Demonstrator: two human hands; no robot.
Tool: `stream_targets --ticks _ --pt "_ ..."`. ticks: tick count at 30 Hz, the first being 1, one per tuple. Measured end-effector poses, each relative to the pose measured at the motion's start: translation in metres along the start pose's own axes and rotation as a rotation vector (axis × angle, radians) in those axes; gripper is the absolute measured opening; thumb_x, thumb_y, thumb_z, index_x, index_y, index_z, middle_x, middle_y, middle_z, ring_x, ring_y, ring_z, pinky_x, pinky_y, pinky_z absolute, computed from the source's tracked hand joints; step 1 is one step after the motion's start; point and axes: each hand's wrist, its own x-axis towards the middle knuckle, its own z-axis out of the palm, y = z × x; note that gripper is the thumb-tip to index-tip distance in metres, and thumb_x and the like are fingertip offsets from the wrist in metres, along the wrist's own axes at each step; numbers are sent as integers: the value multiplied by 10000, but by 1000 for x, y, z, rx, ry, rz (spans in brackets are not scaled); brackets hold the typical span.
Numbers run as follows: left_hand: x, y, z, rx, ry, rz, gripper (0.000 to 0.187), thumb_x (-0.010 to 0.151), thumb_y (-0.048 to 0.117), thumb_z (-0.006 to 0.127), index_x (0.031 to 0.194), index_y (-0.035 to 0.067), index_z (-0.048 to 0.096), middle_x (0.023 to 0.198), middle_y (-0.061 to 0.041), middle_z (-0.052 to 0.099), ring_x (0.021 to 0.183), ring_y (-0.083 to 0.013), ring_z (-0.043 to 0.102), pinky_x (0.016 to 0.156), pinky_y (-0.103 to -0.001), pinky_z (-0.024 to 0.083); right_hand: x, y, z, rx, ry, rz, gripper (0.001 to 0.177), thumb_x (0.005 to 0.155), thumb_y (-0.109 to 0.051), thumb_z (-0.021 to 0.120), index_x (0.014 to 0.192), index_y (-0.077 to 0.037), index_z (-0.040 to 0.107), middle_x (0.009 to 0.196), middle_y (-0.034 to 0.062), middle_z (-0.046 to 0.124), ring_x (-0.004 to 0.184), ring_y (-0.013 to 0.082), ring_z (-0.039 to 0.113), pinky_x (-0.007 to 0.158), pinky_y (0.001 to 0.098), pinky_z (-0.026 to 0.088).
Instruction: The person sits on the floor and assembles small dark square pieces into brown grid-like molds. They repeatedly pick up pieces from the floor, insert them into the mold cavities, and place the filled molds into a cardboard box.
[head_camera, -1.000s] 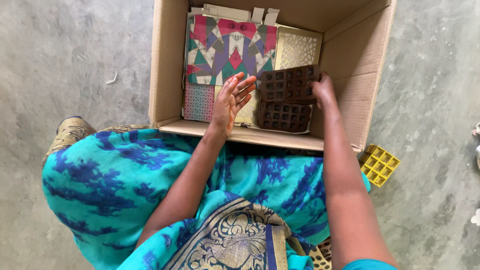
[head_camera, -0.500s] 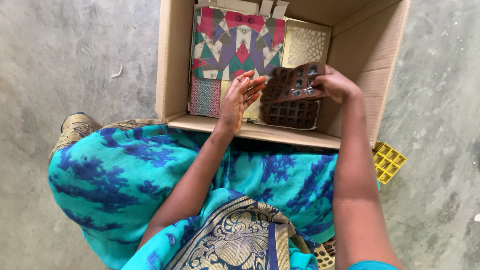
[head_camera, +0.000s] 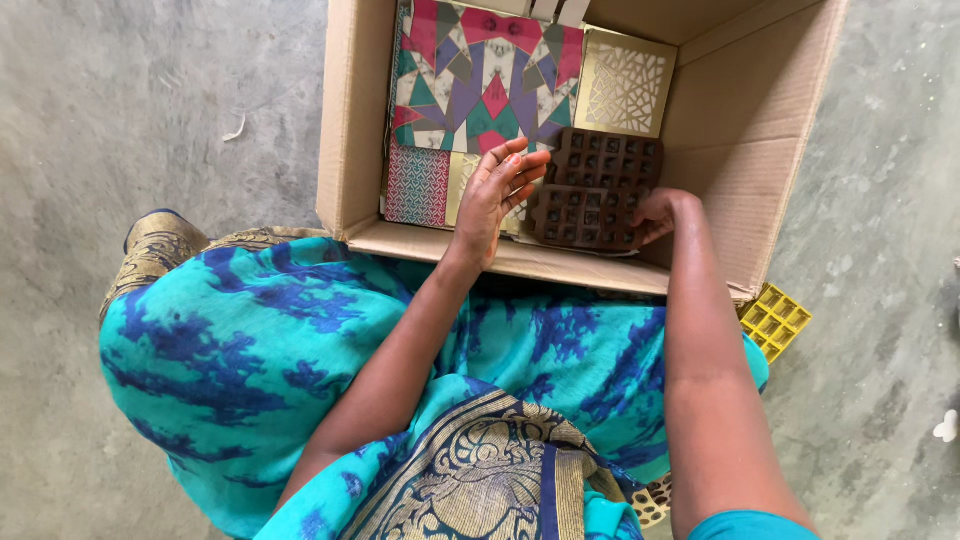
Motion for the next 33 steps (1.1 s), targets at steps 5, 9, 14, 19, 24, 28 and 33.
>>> stream_targets --ticks 5,9,14,19,24,28,33 --pt "0 -2 -2 -10 -2 2 434 1063 320 526 1429 91 482 1324 -89 687 1250 -167 627 1060 -332 451 0 8 4 -129 -44 178 324 1003 -184 671 1256 12 625 1139 222 727 979 305 745 827 399 643" --pt "-1 -3 -4 -23 -10 15 431 1063 314 530 1428 89 484 1322 -91 690 1246 -165 630 1057 -333 457 -3 11 0 -323 59 274 331 999 -265 622 1214 -25 698 1113 165 765 955 283 745 833 437 610" --pt "-2 -4 -3 -23 -10 23 429 1064 310 528 1425 82 485 1317 -92 695 1234 -162 634 1051 -324 458 -8 -1 -3 -470 203 41 359 933 -236 649 1239 -65 723 1171 117 749 991 247 690 878 436 536" --pt "-1 -4 -2 0 -6 16 433 1065 315 527 1424 78 489 1319 -89 697 1229 -156 634 1045 -314 462 -37 -26 20 -391 360 -489 547 852 -69 685 1385 -172 620 1341 95 657 1136 248 648 992 385 502" --pt "0 -6 -1 44 -8 14 442 1064 331 517 1427 80 489 1314 -83 698 1226 -154 636 1045 -318 477 -74 -58 69 -502 242 -605 798 787 45 615 1510 -282 520 1529 46 553 1264 252 636 1097 340 504" --pt "2 -7 0 33 -16 12 440 1063 324 526 1425 75 488 1314 -88 696 1227 -159 638 1039 -317 469 -87 -60 80 -659 129 -644 660 795 4 673 1408 -234 607 1616 -15 426 1369 261 532 1148 359 411" --pt "2 -7 1 41 -13 7 436 1063 322 526 1422 78 488 1316 -87 695 1225 -156 638 1037 -317 469 -69 -57 77 -798 124 -704 590 799 -3 697 1341 -234 696 1662 -22 347 1470 262 410 1203 335 339"
